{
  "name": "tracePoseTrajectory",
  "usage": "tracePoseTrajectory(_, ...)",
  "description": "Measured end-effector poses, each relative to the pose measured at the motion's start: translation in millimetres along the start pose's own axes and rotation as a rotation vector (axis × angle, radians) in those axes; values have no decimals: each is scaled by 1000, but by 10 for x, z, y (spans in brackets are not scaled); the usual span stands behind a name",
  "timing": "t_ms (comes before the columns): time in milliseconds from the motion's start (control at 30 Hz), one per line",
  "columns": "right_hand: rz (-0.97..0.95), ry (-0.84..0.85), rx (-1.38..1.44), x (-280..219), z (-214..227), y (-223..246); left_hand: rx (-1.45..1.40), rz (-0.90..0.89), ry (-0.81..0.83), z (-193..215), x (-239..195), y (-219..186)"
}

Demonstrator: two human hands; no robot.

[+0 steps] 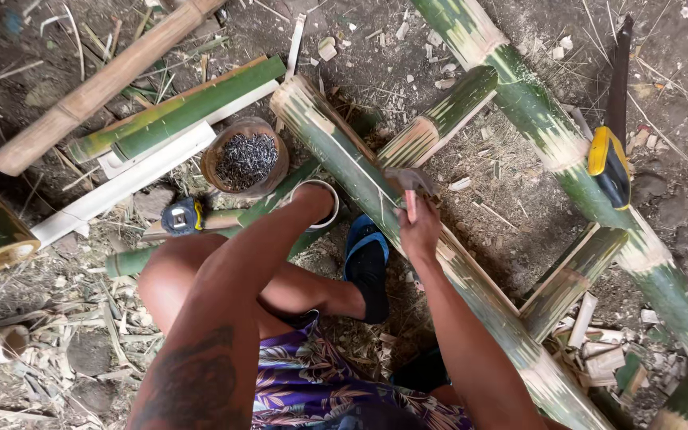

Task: The person assembles a bamboo structure by cutting bamboo strips with a hand saw, fitting them into notches, and securing them with nails using a hammer. The person repeatedly measures, cuts, and fastens bamboo pieces to form a rectangular frame.

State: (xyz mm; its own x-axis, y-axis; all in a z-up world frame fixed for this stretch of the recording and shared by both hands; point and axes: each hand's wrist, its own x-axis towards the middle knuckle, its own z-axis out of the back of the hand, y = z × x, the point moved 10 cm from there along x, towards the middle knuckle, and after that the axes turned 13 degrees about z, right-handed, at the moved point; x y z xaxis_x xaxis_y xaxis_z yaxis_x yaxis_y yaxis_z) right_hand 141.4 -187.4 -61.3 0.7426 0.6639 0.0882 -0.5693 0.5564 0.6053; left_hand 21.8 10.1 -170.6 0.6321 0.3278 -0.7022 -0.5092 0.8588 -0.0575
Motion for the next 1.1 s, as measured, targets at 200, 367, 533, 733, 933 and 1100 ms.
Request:
tracePoseTrajectory(200, 137, -83, -64, -348, 390, -79, -1, 9, -46, 0, 88, 49)
tracePoseTrajectory(367, 71, -75, -9, -555, 480, -319, -152, -143, -24, 547, -201, 159)
tracePoseTrajectory(533, 50, -74, -19, -661, 506, -403, -566, -62, -240, 1416, -177, 443)
tracePoseTrajectory(733, 1, -47, -6, -674, 489, -482, -975, -333, -811, 1509, -330, 344)
tracePoseTrajectory(933, -124, -2, -52, -640, 450, -494, -1117, -416, -894, 1320, -280, 340)
tracePoseTrajectory(1100, 7, -41, -135, -164, 658, 92, -1101, -419, -980, 1395, -358, 376)
